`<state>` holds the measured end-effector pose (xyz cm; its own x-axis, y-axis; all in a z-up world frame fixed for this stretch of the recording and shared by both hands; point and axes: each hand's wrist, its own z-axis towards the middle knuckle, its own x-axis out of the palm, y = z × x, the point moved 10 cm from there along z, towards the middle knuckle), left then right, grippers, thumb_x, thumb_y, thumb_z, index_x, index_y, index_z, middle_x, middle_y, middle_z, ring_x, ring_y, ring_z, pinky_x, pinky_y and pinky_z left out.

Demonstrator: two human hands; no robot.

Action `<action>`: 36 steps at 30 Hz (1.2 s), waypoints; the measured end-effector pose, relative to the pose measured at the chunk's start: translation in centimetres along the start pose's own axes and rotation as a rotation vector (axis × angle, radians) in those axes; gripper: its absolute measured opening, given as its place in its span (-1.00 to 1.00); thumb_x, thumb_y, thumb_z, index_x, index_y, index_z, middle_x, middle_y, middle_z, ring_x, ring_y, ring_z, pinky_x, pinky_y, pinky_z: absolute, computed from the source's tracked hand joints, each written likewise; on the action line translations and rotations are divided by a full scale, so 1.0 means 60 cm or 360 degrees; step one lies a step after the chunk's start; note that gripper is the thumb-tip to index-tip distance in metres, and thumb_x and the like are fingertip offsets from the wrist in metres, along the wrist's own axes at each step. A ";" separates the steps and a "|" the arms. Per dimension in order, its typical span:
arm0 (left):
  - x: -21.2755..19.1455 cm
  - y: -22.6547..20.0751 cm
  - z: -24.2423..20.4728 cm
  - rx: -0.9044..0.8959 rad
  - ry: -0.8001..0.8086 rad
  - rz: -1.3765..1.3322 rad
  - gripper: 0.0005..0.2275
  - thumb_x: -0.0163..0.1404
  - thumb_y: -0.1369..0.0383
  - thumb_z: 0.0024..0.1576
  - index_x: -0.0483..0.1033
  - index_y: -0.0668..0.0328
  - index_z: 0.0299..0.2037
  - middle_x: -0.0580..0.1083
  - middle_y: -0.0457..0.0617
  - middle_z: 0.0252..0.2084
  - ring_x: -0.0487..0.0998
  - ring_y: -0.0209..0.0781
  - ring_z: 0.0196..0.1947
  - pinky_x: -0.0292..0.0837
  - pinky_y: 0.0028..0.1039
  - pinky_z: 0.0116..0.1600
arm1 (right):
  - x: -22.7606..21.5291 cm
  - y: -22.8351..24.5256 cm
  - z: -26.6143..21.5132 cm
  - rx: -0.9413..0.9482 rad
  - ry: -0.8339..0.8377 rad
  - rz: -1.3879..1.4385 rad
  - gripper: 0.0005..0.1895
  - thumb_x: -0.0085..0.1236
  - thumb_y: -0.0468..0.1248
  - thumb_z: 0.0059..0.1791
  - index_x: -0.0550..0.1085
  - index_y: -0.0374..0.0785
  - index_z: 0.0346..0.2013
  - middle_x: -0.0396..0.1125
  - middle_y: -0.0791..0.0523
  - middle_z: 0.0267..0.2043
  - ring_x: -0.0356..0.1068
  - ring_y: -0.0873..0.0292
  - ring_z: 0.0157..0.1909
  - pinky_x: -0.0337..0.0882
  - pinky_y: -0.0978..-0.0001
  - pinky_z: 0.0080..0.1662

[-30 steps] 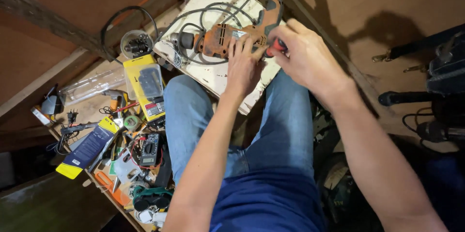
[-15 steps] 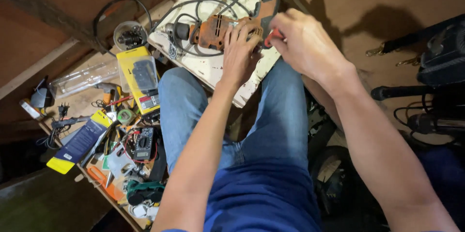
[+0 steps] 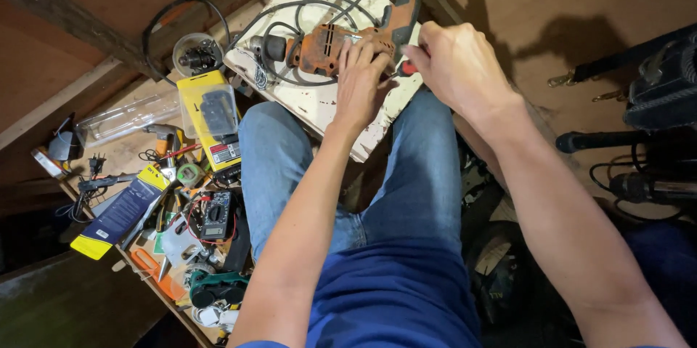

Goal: The person uses a screwdriver to unscrew the casing of an electric drill resting on their lap. They remove the screws and set them aside, then use a multimeter to test the drill's internal components before reassembling the casing.

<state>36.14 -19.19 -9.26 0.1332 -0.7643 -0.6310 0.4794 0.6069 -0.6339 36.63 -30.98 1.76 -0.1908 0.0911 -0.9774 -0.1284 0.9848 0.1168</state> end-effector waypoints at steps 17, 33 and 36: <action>0.039 0.009 -0.008 -0.0075 -0.0110 0.0152 -0.86 0.33 0.42 0.03 0.59 0.11 -0.34 0.54 0.06 0.12 0.33 0.19 0.44 -0.08 0.13 0.64 | -0.012 0.010 -0.003 -0.0167 -0.0202 -0.0005 -0.70 0.19 -0.15 0.26 0.42 -0.35 0.08 0.50 -0.30 -0.28 0.49 -0.56 -0.26 0.45 -0.39 -0.26; 0.039 0.022 -0.011 0.0061 -0.0127 -0.0033 -0.81 0.15 0.24 0.21 0.58 0.22 -0.26 0.47 -0.03 -0.02 0.38 0.15 0.17 0.11 0.08 0.43 | -0.003 0.011 -0.011 0.0131 0.0075 0.0118 -0.34 -0.16 0.29 0.27 0.47 -0.25 0.16 0.45 -0.44 -0.14 0.40 -0.64 0.00 0.38 -0.40 -0.04; 0.062 0.056 -0.013 0.0037 -0.0208 0.0242 -0.67 0.37 0.09 -0.03 0.51 -0.01 -0.27 0.42 -0.12 -0.06 0.43 -0.01 0.21 0.13 -0.02 0.52 | 0.036 -0.021 0.012 0.0109 -0.0012 -0.0027 -0.53 0.20 0.20 0.17 0.58 -0.15 -0.06 0.50 -0.23 -0.16 0.56 -0.47 -0.03 0.58 -0.29 -0.08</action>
<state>37.59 -19.82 -14.10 0.3161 -0.6868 -0.6545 0.4650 0.7135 -0.5241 37.07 -31.94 -0.63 -0.1816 0.0751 -0.9805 -0.0648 0.9940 0.0881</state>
